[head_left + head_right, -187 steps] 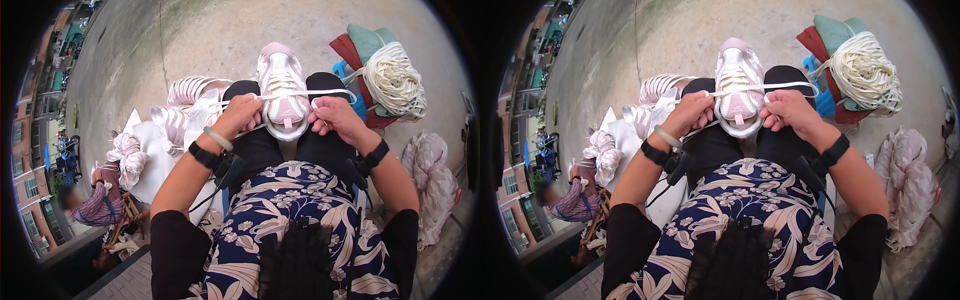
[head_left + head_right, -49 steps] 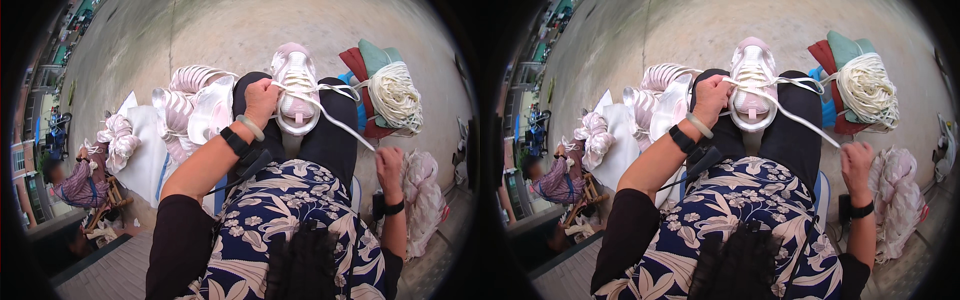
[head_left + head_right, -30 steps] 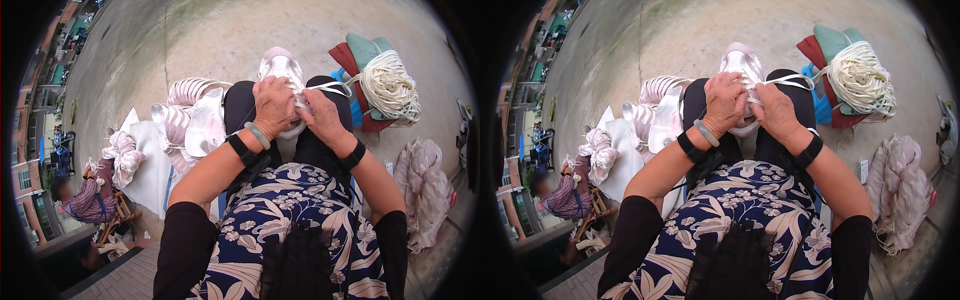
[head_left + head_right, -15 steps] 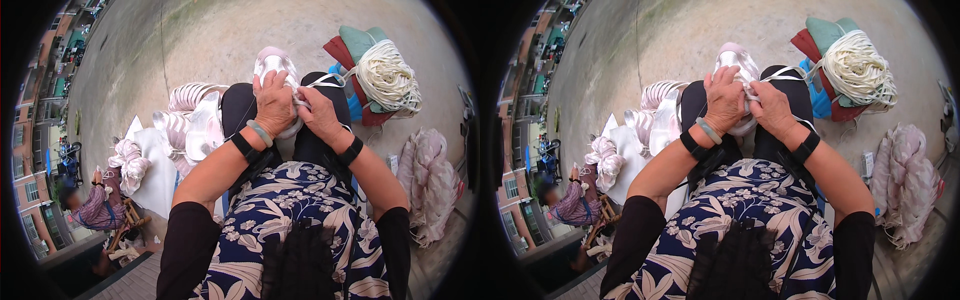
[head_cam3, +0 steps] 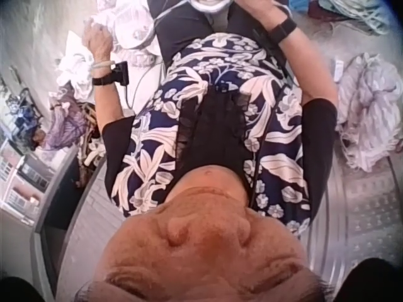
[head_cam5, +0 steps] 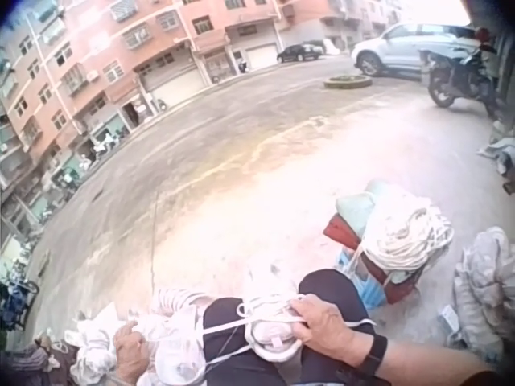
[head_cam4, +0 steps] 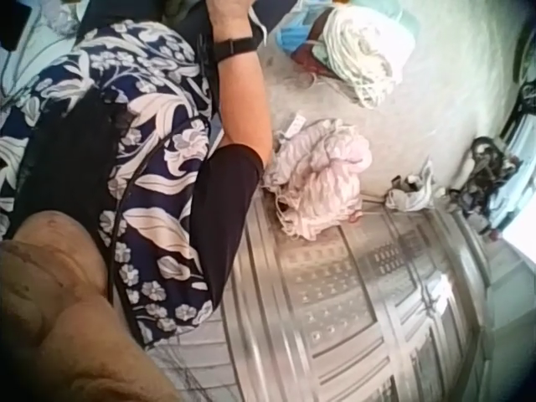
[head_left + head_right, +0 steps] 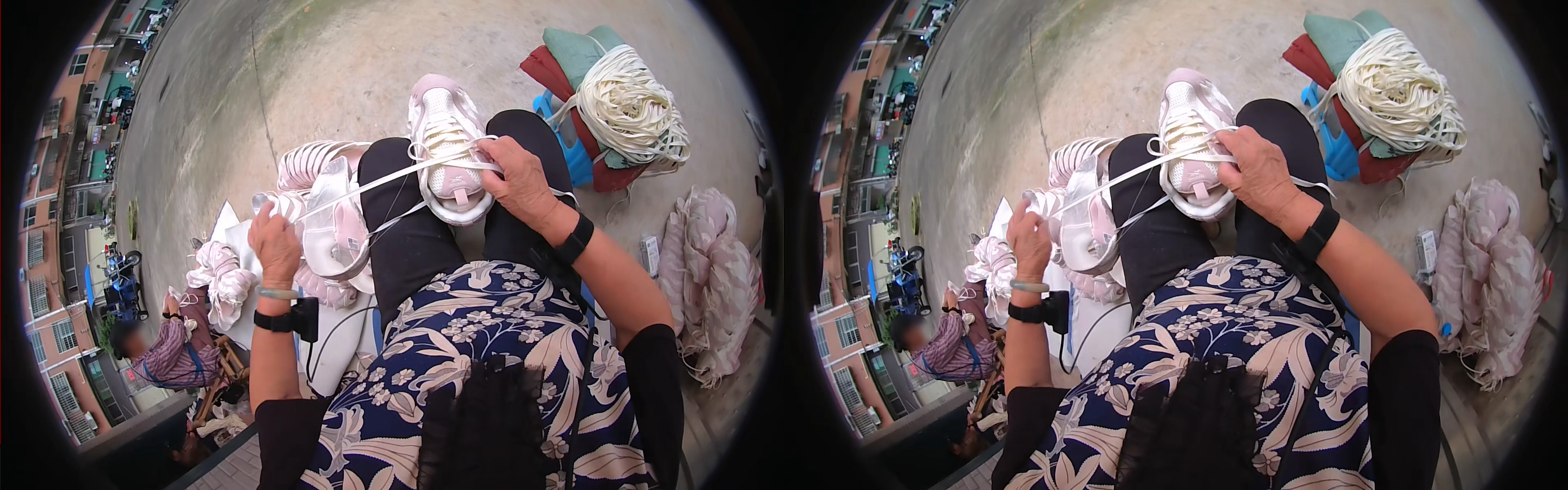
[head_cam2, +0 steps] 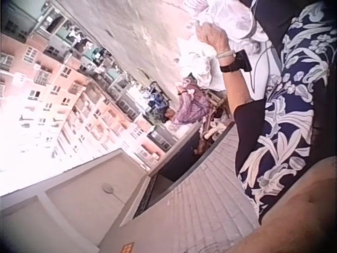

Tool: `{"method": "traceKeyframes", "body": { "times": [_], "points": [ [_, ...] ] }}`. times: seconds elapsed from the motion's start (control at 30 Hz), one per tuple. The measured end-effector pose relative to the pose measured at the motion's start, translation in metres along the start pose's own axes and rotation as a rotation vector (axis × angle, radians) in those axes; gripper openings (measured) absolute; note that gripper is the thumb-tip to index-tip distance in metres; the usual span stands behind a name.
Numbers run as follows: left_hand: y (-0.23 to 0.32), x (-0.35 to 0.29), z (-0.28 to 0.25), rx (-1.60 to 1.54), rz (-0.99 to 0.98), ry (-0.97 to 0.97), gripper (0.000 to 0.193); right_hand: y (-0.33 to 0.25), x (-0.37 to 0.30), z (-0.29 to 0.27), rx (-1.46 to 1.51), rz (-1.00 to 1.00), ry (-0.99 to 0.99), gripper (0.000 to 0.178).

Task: The recorder is lacing white and pink athletic shoes while sitting outdoors with a large supply of components.

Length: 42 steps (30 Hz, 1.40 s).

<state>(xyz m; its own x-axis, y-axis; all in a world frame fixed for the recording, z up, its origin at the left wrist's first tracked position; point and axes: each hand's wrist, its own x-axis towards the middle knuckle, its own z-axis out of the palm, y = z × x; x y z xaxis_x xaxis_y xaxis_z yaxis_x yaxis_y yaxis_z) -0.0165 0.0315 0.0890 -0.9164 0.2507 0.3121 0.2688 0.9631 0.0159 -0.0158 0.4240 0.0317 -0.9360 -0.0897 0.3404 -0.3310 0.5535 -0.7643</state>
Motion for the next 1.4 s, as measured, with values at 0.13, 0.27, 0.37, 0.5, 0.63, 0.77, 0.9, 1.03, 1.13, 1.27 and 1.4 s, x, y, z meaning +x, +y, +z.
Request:
{"method": "traceKeyframes", "body": {
  "times": [0.13,0.27,0.37,0.5,0.63,0.77,0.9,1.03,1.13,1.27,1.4],
  "points": [
    [-0.014,-0.012,0.005,0.096,-0.178,-0.212,0.006,0.0,0.001,0.0,-0.007,0.047,-0.029,0.033],
    [0.033,0.007,0.0,0.204,-0.045,-0.246,0.011,0.0,0.002,-0.003,0.09,0.091,-0.036,0.03],
    [0.072,0.028,0.003,-0.115,0.133,-0.046,0.02,0.005,0.004,-0.005,0.336,0.333,-0.053,0.027],
    [0.117,0.048,0.027,-0.252,0.241,-0.025,0.029,0.017,0.011,0.002,0.425,0.416,0.057,0.022],
    [0.138,0.055,0.046,-0.308,0.273,-0.045,0.025,0.015,0.021,0.003,0.45,0.478,0.002,0.019],
    [0.144,0.059,0.051,-0.396,0.285,-0.091,0.016,0.006,0.029,-0.007,0.753,0.647,-0.082,0.015],
    [0.141,0.059,0.051,-0.463,0.28,-0.052,0.009,0.008,0.037,-0.017,0.76,0.743,-0.286,0.022],
    [0.139,0.058,0.044,-0.554,0.234,-0.066,0.006,0.005,0.04,-0.016,0.723,0.776,-0.275,0.028],
    [0.137,0.056,0.036,-0.709,0.161,-0.169,0.004,0.0,0.035,-0.025,0.739,0.856,-0.196,0.027],
    [0.138,0.045,0.027,-0.89,-0.048,-0.364,0.006,-0.011,0.021,-0.039,0.411,0.717,-0.438,0.024],
    [0.136,0.043,0.02,-0.977,-0.173,-0.405,0.009,-0.013,-0.002,-0.057,-0.249,0.002,-0.302,0.023]
  ]
}}
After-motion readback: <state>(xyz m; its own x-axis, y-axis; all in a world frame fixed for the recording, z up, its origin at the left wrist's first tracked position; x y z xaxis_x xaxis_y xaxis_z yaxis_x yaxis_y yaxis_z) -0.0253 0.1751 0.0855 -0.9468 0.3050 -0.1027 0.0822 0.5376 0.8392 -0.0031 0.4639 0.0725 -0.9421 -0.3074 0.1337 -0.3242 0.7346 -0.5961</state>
